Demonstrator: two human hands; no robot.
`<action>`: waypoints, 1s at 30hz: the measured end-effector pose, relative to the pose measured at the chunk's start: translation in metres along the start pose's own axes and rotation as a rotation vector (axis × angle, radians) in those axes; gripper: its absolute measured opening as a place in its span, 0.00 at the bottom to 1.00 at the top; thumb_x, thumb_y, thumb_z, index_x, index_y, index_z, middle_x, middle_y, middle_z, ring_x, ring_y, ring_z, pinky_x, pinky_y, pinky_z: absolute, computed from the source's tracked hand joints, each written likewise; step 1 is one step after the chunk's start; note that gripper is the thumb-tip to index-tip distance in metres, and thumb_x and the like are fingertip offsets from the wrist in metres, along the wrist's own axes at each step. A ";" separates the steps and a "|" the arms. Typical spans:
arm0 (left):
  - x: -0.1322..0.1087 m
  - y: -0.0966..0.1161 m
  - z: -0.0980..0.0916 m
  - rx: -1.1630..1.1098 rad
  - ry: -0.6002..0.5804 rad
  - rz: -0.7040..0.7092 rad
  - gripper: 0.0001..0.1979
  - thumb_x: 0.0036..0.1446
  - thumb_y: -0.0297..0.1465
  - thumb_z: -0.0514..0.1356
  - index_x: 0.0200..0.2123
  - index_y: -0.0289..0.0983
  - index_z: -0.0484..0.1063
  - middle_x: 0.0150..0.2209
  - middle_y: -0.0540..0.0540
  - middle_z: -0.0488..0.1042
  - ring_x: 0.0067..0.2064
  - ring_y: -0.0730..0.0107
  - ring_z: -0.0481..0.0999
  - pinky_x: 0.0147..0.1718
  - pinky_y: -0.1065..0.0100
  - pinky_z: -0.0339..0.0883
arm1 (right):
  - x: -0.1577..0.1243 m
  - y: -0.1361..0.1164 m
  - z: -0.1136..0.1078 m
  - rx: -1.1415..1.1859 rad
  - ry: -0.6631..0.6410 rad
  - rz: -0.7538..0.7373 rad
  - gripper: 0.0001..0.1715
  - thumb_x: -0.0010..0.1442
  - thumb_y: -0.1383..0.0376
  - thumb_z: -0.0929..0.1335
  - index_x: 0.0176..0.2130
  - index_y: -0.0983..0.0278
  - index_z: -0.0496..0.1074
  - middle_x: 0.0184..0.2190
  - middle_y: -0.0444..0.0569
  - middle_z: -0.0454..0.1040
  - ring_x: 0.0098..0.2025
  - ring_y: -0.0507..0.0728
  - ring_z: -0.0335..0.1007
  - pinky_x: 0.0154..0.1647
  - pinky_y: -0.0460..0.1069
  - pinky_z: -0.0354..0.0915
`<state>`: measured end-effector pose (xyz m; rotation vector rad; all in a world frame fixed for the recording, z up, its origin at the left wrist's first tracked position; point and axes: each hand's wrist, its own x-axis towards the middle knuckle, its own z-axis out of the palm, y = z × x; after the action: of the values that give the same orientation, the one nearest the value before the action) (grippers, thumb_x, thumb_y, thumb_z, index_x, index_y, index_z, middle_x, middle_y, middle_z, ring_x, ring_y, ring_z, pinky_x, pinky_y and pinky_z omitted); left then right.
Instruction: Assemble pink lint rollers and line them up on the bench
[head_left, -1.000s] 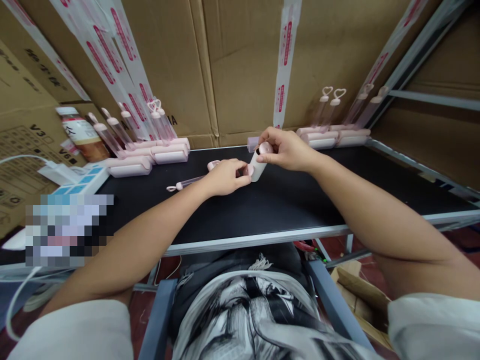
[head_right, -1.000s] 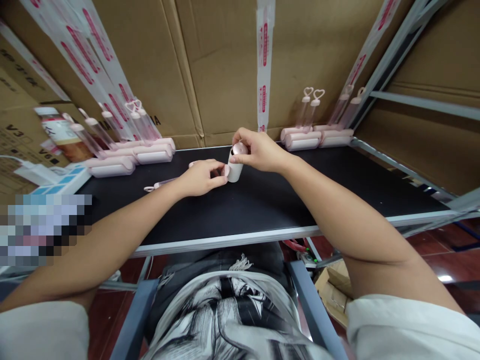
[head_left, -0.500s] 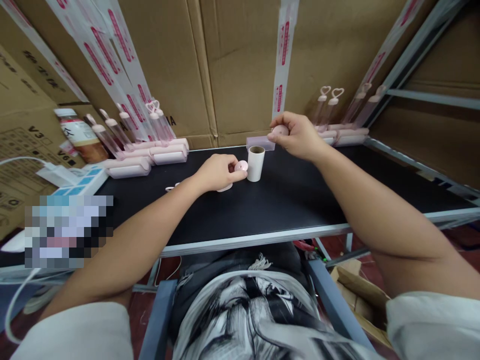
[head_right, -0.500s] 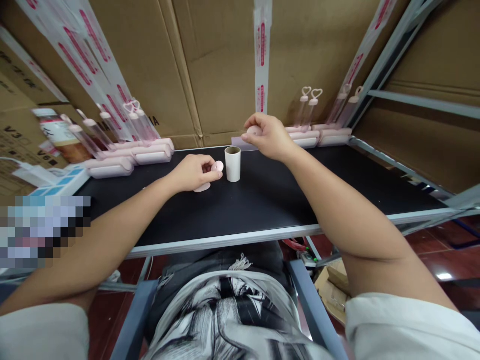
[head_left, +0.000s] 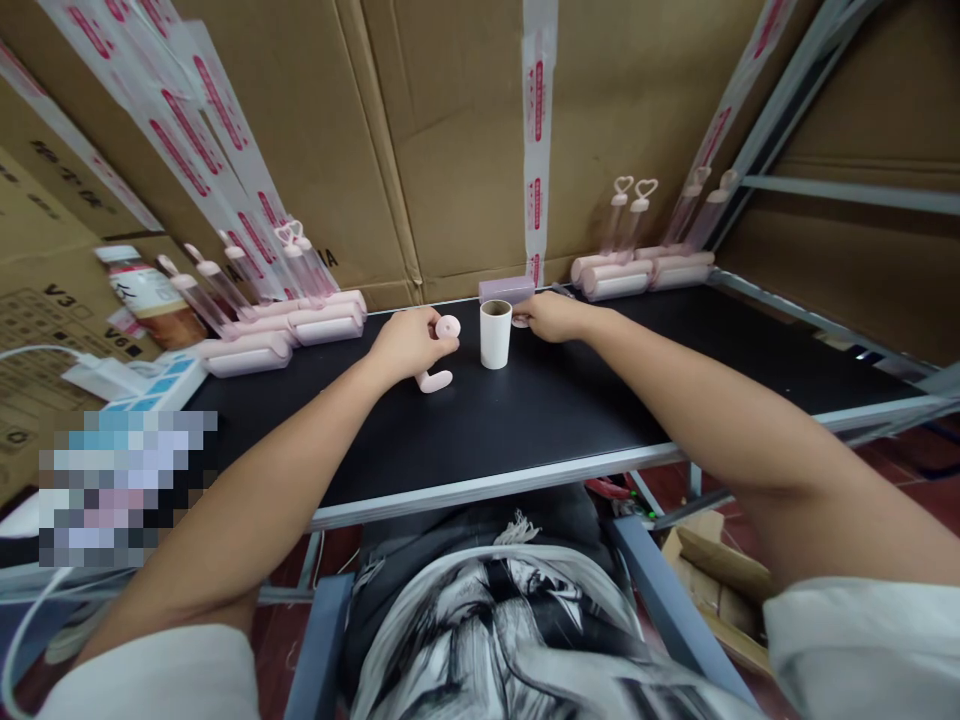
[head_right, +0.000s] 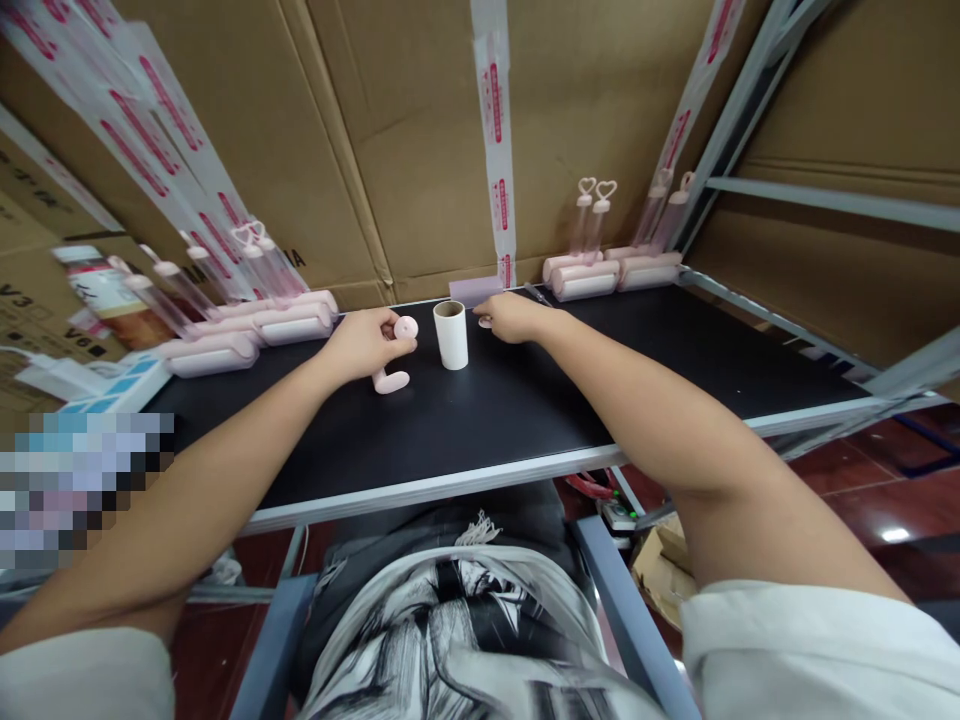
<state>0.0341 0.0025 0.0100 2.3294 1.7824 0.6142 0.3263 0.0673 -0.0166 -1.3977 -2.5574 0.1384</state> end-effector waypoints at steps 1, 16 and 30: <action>0.000 0.001 0.001 0.026 0.000 0.008 0.12 0.56 0.41 0.67 0.39 0.40 0.80 0.40 0.44 0.86 0.40 0.55 0.82 0.38 0.59 0.67 | -0.001 -0.001 -0.001 0.050 0.047 0.006 0.25 0.66 0.72 0.69 0.58 0.64 0.84 0.58 0.59 0.85 0.60 0.70 0.82 0.64 0.59 0.72; -0.011 0.033 -0.015 0.257 0.381 0.295 0.15 0.68 0.41 0.61 0.50 0.39 0.80 0.47 0.38 0.84 0.54 0.44 0.80 0.56 0.48 0.66 | -0.022 -0.074 -0.024 0.844 0.414 -0.414 0.38 0.69 0.32 0.67 0.53 0.57 0.86 0.55 0.52 0.86 0.61 0.65 0.80 0.69 0.63 0.71; -0.023 0.028 0.004 0.177 0.354 0.386 0.29 0.71 0.45 0.60 0.69 0.38 0.71 0.65 0.34 0.77 0.65 0.43 0.74 0.66 0.47 0.64 | -0.003 -0.004 -0.016 0.271 0.535 0.021 0.20 0.68 0.65 0.69 0.57 0.64 0.81 0.45 0.53 0.87 0.46 0.62 0.82 0.55 0.56 0.73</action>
<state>0.0556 -0.0271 0.0107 2.8681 1.5685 1.0173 0.3282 0.0623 -0.0009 -1.1669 -2.0030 0.0931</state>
